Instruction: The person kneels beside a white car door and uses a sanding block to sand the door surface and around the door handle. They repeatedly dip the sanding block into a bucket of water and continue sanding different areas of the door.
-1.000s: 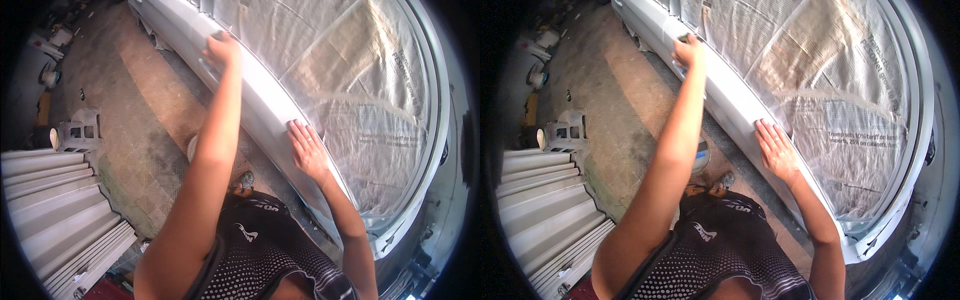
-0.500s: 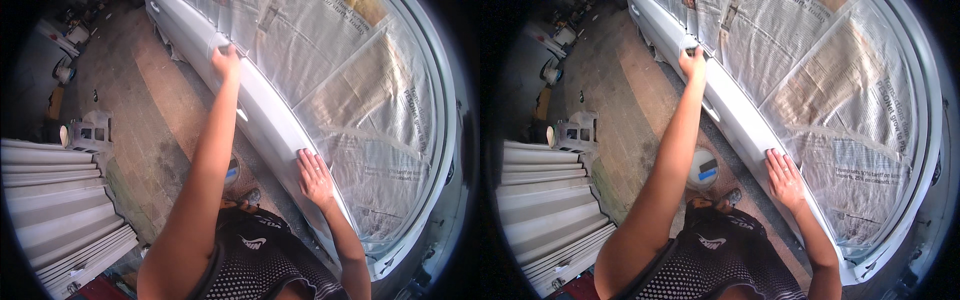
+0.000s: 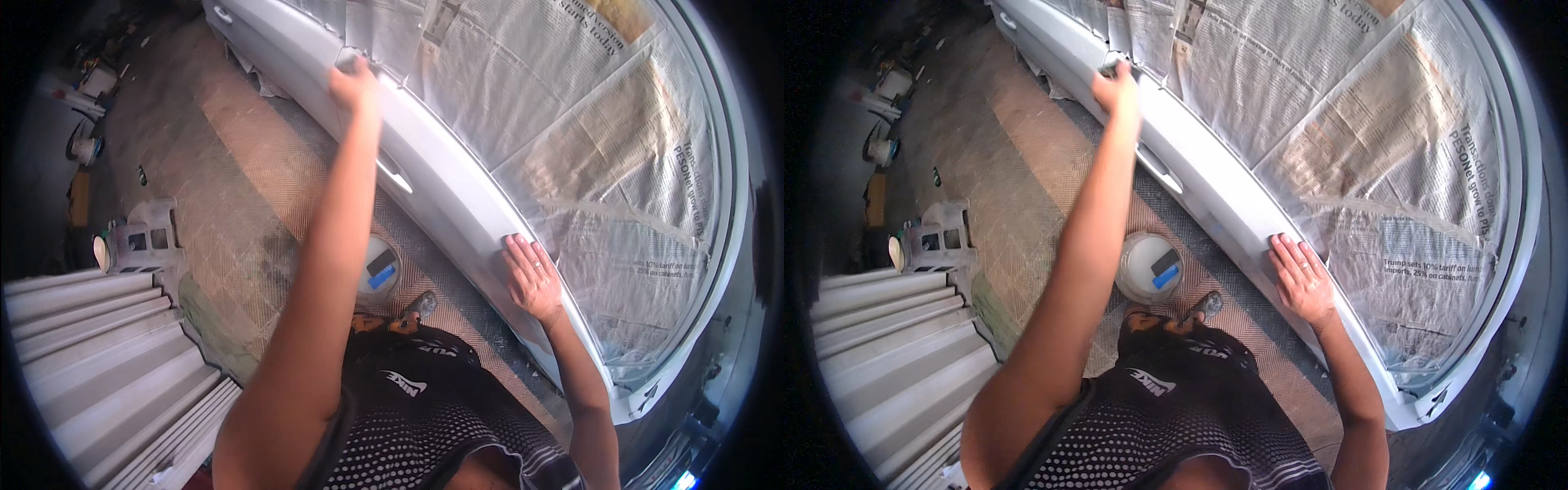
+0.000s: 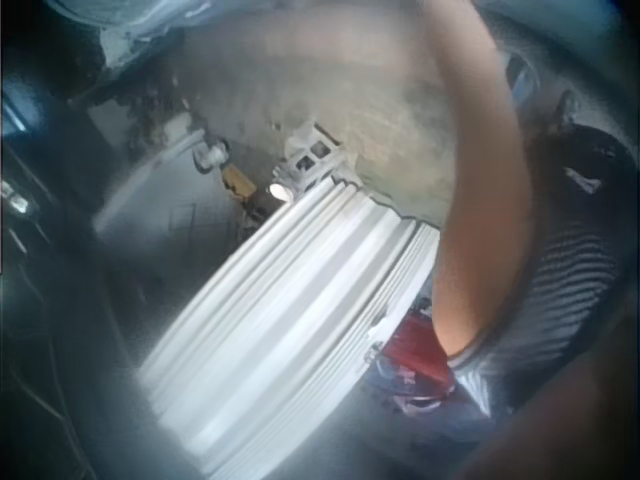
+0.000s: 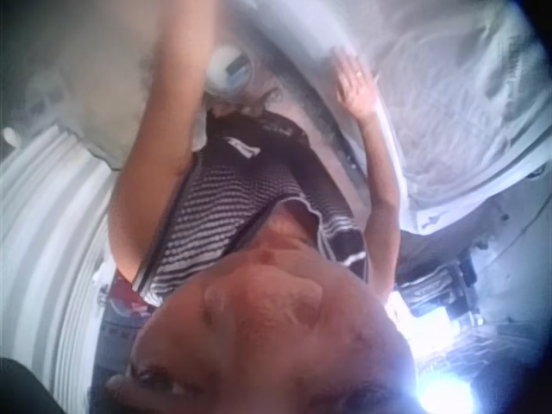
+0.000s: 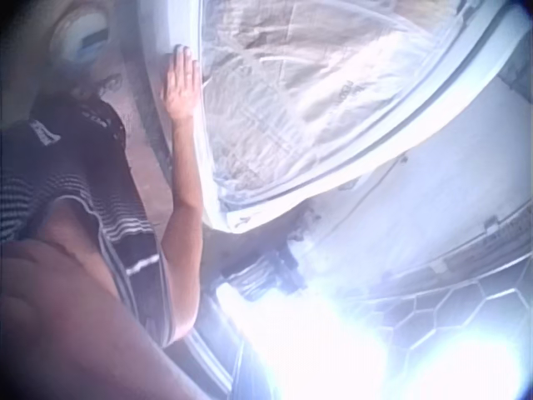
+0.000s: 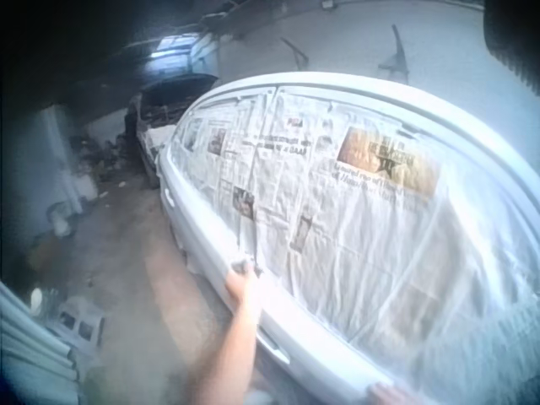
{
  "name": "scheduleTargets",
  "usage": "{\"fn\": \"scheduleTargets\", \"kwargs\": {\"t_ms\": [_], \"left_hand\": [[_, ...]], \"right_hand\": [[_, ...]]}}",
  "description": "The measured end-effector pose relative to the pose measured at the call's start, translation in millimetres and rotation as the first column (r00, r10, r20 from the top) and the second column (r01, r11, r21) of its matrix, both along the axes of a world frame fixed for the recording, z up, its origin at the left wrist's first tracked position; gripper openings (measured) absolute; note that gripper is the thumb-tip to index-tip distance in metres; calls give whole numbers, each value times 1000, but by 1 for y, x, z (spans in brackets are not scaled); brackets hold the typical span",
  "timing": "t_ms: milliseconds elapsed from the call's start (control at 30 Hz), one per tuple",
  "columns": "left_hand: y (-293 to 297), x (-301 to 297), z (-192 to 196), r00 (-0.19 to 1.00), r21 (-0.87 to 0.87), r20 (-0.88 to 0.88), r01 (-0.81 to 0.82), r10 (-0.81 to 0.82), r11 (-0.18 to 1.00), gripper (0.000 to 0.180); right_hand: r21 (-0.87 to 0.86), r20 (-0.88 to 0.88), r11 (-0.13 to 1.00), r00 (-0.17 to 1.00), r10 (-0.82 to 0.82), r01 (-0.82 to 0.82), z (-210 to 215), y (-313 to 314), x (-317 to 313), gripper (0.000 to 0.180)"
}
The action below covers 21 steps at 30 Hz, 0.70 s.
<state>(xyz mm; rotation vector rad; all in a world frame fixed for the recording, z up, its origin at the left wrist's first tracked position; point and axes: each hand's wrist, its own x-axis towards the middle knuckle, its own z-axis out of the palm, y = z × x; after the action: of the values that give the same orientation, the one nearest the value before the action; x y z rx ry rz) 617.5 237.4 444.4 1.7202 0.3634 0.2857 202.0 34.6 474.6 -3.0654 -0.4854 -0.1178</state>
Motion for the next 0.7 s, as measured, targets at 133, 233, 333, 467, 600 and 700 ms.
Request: {"fn": "scheduleTargets", "kwargs": {"t_ms": [133,233,333,467,600,700], "left_hand": [[-29,-74,-29,989,251,56,118,-136,961,46],[-2,-13,-6,998,134,23,55,-59,989,46],[-15,-44,8,994,77,-73,84,-78,993,47],[-61,-166,-42,978,277,117,136,-174,951,59],[-40,-108,-4,994,170,-72,88,-76,982,47],[-54,-119,11,993,198,-117,13,11,980,50]], "right_hand": [[8,6,1000,1000,-16,16,-5,-1,-4,69],[-2,23,1000,1000,-4,4,-3,-2,0,71],[19,-1,1000,1000,4,-4,-2,-1,1,73],[43,-56,999,998,6,-3,-4,-4,-4,72],[21,-27,999,999,40,-39,-4,-4,1,73],[-11,-63,998,997,54,-54,3,0,-5,72]]}}
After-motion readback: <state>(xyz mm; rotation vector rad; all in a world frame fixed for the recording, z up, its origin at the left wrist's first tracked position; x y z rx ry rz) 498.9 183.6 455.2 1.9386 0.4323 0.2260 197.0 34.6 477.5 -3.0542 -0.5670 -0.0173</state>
